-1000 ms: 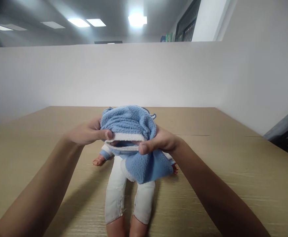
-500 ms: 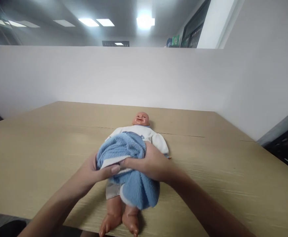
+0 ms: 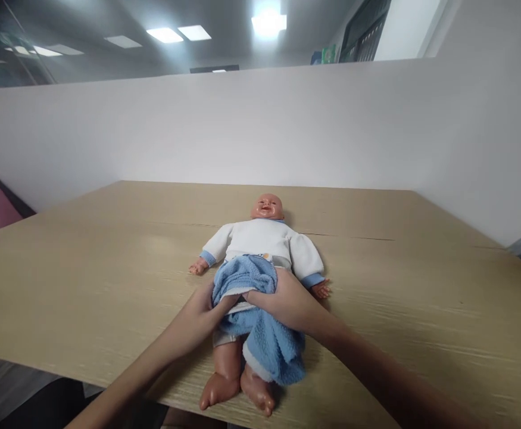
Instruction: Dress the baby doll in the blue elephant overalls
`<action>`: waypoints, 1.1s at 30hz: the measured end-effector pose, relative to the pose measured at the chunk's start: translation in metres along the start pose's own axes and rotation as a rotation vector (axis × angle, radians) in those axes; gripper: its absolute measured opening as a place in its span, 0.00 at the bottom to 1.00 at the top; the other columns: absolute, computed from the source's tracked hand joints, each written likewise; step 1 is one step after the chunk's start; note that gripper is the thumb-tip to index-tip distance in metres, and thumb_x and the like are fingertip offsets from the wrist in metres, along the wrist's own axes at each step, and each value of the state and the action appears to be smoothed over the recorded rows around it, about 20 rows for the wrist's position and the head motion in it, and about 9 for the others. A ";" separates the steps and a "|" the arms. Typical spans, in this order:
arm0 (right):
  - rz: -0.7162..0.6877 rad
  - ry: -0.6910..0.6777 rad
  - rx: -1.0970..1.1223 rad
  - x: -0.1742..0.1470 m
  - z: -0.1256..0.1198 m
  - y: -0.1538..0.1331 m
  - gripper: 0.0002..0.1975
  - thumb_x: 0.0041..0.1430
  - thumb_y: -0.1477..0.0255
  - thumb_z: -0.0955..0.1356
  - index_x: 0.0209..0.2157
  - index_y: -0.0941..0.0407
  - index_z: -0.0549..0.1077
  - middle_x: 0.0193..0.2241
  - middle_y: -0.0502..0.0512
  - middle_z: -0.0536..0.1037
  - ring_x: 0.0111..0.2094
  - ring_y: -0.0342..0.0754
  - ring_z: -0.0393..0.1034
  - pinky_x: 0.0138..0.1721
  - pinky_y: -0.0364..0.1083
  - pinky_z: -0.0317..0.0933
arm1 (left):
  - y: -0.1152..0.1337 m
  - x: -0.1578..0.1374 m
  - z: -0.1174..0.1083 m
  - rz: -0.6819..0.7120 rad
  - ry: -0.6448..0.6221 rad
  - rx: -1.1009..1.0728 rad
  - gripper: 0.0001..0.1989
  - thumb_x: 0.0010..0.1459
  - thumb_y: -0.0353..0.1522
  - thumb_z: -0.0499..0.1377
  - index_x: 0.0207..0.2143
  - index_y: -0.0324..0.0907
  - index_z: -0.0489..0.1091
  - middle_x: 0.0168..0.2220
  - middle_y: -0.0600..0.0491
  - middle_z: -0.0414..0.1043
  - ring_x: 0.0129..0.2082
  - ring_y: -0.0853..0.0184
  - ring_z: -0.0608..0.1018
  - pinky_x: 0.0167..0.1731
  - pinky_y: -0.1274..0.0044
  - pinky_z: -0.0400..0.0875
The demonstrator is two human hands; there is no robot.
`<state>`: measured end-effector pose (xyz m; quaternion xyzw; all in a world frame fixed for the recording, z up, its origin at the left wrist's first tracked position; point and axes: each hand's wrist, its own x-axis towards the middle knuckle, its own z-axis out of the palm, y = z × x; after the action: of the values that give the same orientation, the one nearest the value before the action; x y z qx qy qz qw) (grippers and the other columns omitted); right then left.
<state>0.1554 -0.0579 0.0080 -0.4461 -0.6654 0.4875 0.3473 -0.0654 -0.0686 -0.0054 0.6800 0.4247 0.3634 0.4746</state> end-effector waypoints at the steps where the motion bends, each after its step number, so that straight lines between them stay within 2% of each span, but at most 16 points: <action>1: 0.002 0.018 -0.008 0.003 -0.001 0.004 0.23 0.62 0.62 0.76 0.56 0.55 0.79 0.54 0.60 0.84 0.58 0.61 0.78 0.67 0.63 0.65 | -0.002 0.006 -0.001 0.011 -0.012 0.020 0.20 0.72 0.46 0.60 0.56 0.41 0.74 0.59 0.45 0.79 0.60 0.52 0.78 0.60 0.65 0.71; 5: -0.031 0.134 -0.050 0.024 -0.009 0.021 0.20 0.63 0.63 0.75 0.55 0.54 0.79 0.55 0.59 0.84 0.58 0.60 0.78 0.66 0.62 0.65 | -0.008 0.038 -0.008 0.075 -0.030 0.082 0.18 0.72 0.44 0.59 0.55 0.41 0.74 0.55 0.46 0.81 0.55 0.52 0.80 0.56 0.66 0.73; 7: -0.039 0.175 -0.060 0.035 -0.013 0.025 0.22 0.63 0.64 0.75 0.57 0.54 0.78 0.55 0.58 0.83 0.58 0.59 0.78 0.66 0.61 0.66 | -0.009 0.051 -0.012 0.091 -0.016 0.102 0.18 0.71 0.42 0.59 0.55 0.41 0.75 0.55 0.47 0.81 0.55 0.53 0.80 0.56 0.66 0.73; 10: -0.011 0.152 -0.047 0.039 -0.018 0.019 0.25 0.62 0.63 0.75 0.59 0.53 0.77 0.56 0.58 0.83 0.58 0.60 0.78 0.66 0.62 0.66 | -0.005 0.052 -0.018 0.068 0.014 0.131 0.17 0.69 0.39 0.61 0.55 0.41 0.75 0.53 0.49 0.82 0.54 0.53 0.80 0.54 0.66 0.74; 14: 0.039 0.078 -0.082 0.011 -0.014 -0.012 0.22 0.60 0.61 0.76 0.55 0.50 0.79 0.51 0.54 0.85 0.56 0.61 0.78 0.62 0.62 0.68 | 0.012 0.016 -0.020 0.015 0.047 0.094 0.17 0.65 0.35 0.64 0.54 0.42 0.76 0.50 0.51 0.83 0.50 0.55 0.82 0.49 0.70 0.76; 18: 0.120 -0.012 -0.131 -0.025 0.001 -0.043 0.13 0.55 0.67 0.76 0.44 0.51 0.82 0.37 0.52 0.84 0.44 0.58 0.79 0.48 0.56 0.73 | 0.025 -0.034 -0.011 -0.059 0.108 -0.003 0.21 0.62 0.35 0.66 0.57 0.44 0.75 0.54 0.50 0.82 0.53 0.55 0.81 0.53 0.70 0.76; 21: 0.099 -0.099 -0.163 -0.035 0.012 -0.055 0.09 0.55 0.69 0.75 0.40 0.52 0.82 0.35 0.51 0.83 0.37 0.53 0.77 0.41 0.51 0.71 | 0.020 -0.058 -0.003 -0.123 0.133 -0.071 0.25 0.61 0.39 0.67 0.60 0.44 0.73 0.59 0.48 0.79 0.60 0.52 0.79 0.58 0.68 0.75; 24: 0.070 -0.132 -0.251 -0.032 0.017 -0.052 0.07 0.55 0.70 0.74 0.38 0.52 0.81 0.35 0.50 0.83 0.36 0.51 0.75 0.39 0.49 0.68 | 0.005 -0.067 0.003 -0.167 0.123 -0.096 0.27 0.63 0.40 0.65 0.63 0.45 0.70 0.64 0.47 0.75 0.65 0.52 0.75 0.64 0.67 0.70; 26: 0.041 -0.168 -0.312 -0.028 0.018 -0.044 0.05 0.55 0.71 0.73 0.36 0.52 0.80 0.34 0.49 0.83 0.35 0.50 0.74 0.38 0.48 0.66 | -0.005 -0.069 0.005 -0.181 0.110 -0.053 0.27 0.64 0.39 0.63 0.63 0.45 0.68 0.63 0.46 0.75 0.65 0.51 0.74 0.66 0.64 0.67; 29: 0.026 -0.199 -0.397 -0.023 0.019 -0.031 0.02 0.55 0.71 0.72 0.33 0.53 0.78 0.31 0.48 0.82 0.33 0.50 0.73 0.35 0.47 0.63 | -0.013 -0.070 0.006 -0.190 0.098 0.064 0.23 0.64 0.38 0.61 0.60 0.43 0.68 0.56 0.46 0.78 0.61 0.49 0.76 0.64 0.61 0.66; 33: 0.006 -0.178 -0.433 -0.023 0.022 -0.022 0.05 0.54 0.72 0.73 0.35 0.53 0.78 0.34 0.49 0.83 0.35 0.51 0.75 0.36 0.47 0.64 | -0.012 -0.071 0.004 -0.213 0.078 0.191 0.18 0.65 0.38 0.58 0.55 0.44 0.69 0.47 0.47 0.79 0.53 0.49 0.79 0.59 0.61 0.67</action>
<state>0.1387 -0.0899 0.0222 -0.4674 -0.7811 0.3719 0.1819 -0.0912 -0.1327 -0.0242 0.6586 0.5449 0.2951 0.4269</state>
